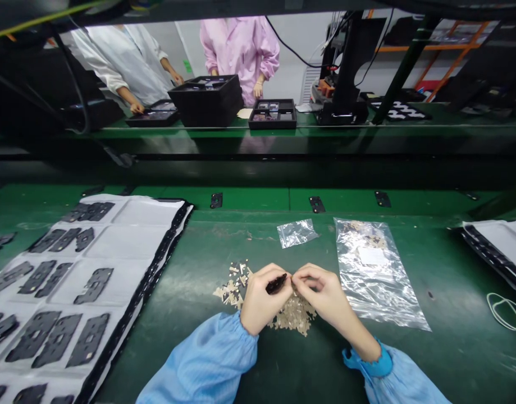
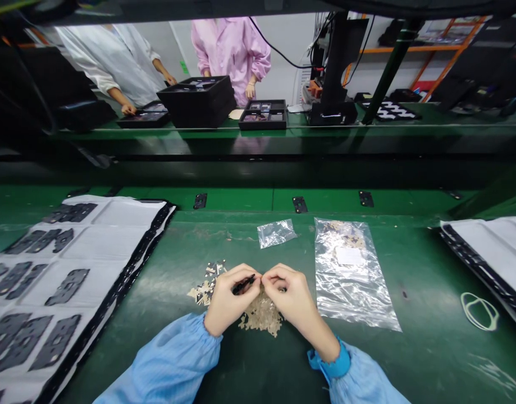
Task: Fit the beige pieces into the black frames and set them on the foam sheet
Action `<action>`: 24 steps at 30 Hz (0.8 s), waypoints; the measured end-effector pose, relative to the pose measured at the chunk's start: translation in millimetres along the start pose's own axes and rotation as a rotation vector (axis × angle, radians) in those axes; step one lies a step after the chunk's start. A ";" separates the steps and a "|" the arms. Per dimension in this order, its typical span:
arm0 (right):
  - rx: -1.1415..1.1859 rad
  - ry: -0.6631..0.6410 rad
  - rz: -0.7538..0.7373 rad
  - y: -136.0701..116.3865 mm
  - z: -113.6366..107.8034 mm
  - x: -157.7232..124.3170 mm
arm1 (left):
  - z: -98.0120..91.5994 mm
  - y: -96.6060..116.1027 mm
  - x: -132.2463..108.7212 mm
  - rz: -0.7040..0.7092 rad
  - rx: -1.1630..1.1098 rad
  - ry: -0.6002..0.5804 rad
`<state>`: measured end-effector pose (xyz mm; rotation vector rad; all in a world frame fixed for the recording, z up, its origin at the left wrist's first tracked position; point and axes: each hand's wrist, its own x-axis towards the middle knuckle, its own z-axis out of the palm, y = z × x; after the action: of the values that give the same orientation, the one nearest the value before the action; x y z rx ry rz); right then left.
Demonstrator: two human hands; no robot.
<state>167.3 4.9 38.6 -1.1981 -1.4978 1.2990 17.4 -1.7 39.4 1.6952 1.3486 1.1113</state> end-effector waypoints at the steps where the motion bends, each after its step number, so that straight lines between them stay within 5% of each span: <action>1: 0.024 -0.002 0.012 -0.3 0.3 0.5 | -0.1 -1.2 0.4 -0.018 0.004 0.001; 4: 0.125 0.007 0.083 -2.6 -3.6 2.5 | -2.9 -5.6 3.7 -0.078 0.016 0.017; 8: 0.186 0.217 0.138 -4.1 -17.1 5.6 | -10.4 -9.7 9.0 -0.081 0.089 0.023; 11: 0.204 0.294 0.143 -3.2 -23.4 7.1 | -12.8 -10.2 8.6 0.000 0.175 -0.106; 15: 0.194 0.232 0.160 -4.0 -21.7 7.4 | -10.0 -9.7 3.8 0.034 0.339 -0.225; 20: 0.186 0.172 0.183 -4.3 -16.3 7.8 | -9.1 -5.5 2.2 0.049 0.382 -0.180; 24: 0.157 0.150 0.184 1.9 -9.4 5.3 | -7.5 1.5 0.0 0.136 0.201 -0.014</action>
<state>175.5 12.3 38.1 -1.3223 -1.1791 1.3870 11.1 -1.9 43.6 1.9612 1.3928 1.0656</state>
